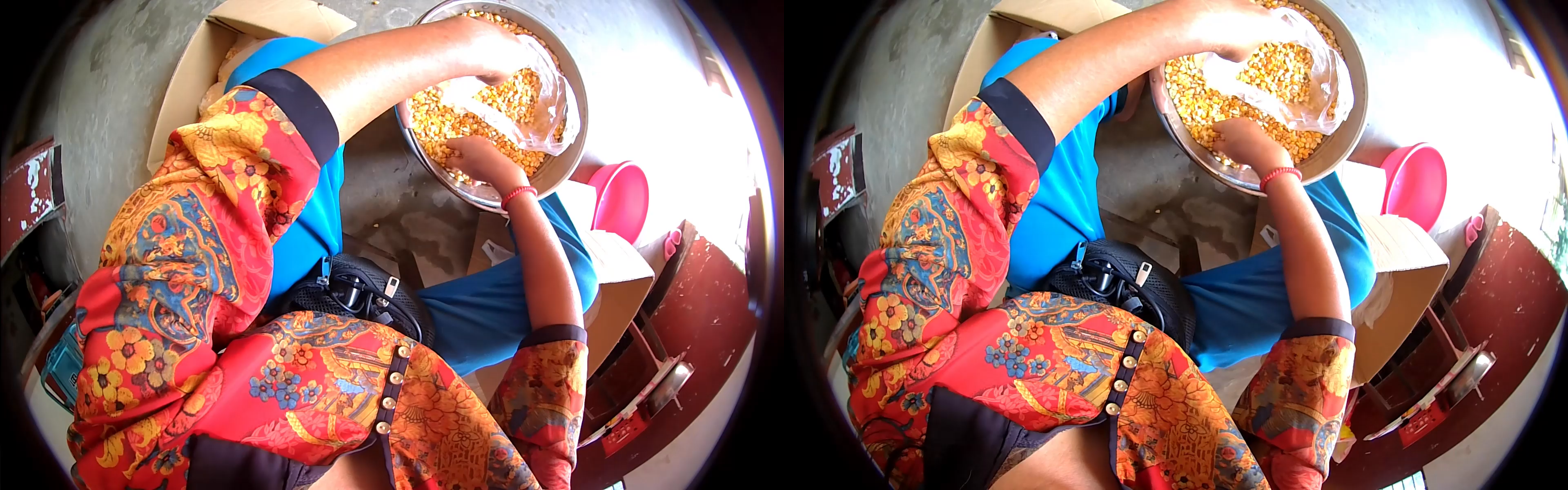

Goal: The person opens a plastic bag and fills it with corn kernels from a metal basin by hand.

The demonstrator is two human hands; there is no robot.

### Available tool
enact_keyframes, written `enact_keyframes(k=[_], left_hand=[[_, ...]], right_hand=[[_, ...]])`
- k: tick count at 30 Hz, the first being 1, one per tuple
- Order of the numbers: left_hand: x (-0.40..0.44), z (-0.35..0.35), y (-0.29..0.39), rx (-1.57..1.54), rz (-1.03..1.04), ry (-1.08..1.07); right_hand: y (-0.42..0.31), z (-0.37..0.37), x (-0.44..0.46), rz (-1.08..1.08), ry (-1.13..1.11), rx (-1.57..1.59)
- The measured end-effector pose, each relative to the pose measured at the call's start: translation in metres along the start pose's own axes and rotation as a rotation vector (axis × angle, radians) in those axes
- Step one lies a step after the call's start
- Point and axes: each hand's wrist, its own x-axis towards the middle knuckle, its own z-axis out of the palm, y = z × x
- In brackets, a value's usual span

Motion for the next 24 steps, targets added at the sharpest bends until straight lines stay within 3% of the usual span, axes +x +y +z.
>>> enact_keyframes(k=[3,6,11,15,17,19,21,24], left_hand=[[0.017,0.007,-0.014,-0.077,0.037,-0.049],[0.005,0.004,-0.010,0.003,0.086,0.013],[-0.005,-0.003,-0.006,0.071,0.039,0.014],[-0.006,-0.003,-0.001,0.048,0.007,0.044],[-0.008,-0.007,0.003,0.062,-0.001,0.024],[-0.003,-0.007,0.000,0.078,0.013,-0.001],[0.007,-0.005,-0.008,0.002,0.047,-0.073],[-0.002,-0.004,-0.007,0.019,0.078,-0.035]], right_hand=[[0.008,-0.012,-0.003,0.113,-0.137,0.317],[0.000,-0.035,-0.012,0.127,-0.221,0.400],[-0.014,-0.074,-0.036,0.028,-0.114,0.635],[-0.009,-0.094,-0.051,-0.011,0.014,0.713],[0.000,-0.098,-0.054,-0.028,0.231,0.854],[0.022,-0.099,-0.042,-0.031,0.231,0.881],[0.031,-0.095,-0.033,0.061,0.444,1.003],[0.031,-0.093,-0.034,0.005,0.630,0.983]])
